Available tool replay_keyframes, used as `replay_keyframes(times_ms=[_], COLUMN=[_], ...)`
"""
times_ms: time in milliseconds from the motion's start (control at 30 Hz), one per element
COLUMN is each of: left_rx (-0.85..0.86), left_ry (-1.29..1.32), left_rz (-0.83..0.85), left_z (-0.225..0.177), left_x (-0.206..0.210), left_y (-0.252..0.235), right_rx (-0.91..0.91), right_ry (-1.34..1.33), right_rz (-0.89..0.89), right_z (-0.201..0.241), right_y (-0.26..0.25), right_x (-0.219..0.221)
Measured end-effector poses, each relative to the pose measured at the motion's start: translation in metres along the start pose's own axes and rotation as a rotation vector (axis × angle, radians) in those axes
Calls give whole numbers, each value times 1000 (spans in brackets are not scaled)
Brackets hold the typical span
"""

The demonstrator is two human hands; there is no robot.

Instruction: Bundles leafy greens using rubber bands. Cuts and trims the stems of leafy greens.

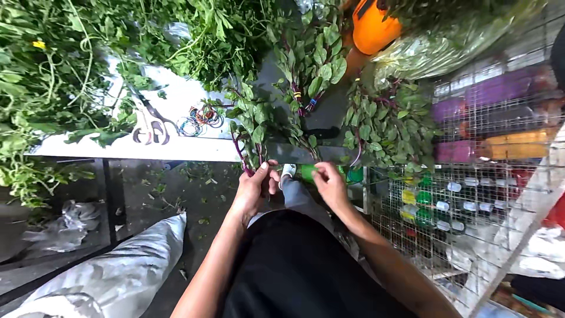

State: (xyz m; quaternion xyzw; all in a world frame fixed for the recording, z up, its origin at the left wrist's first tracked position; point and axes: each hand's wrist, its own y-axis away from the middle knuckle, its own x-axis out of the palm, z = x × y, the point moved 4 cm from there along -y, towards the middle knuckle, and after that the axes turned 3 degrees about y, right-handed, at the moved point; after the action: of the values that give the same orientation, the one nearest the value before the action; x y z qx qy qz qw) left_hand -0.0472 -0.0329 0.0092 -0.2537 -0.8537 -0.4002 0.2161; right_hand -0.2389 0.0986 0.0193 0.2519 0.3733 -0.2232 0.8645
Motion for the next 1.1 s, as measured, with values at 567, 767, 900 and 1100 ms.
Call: replay_keyframes(times_ms=[567,767,900,1100], left_rx=[-85,-111,-88,-110], left_ry=[232,216,124,114], left_rz=[-3,42,23,41], left_z=[14,18,20,34], left_x=[1,-2,-4,6], left_y=[-4,-3,-3,-5], right_rx=[644,381,-11,-72], right_ry=[-1222,-1230,-1221,-1101], right_rz=[206,357,323,283], right_z=[-28,3,32,72], right_y=[-13,22,41,38], right_x=[0,-19,-47,-33])
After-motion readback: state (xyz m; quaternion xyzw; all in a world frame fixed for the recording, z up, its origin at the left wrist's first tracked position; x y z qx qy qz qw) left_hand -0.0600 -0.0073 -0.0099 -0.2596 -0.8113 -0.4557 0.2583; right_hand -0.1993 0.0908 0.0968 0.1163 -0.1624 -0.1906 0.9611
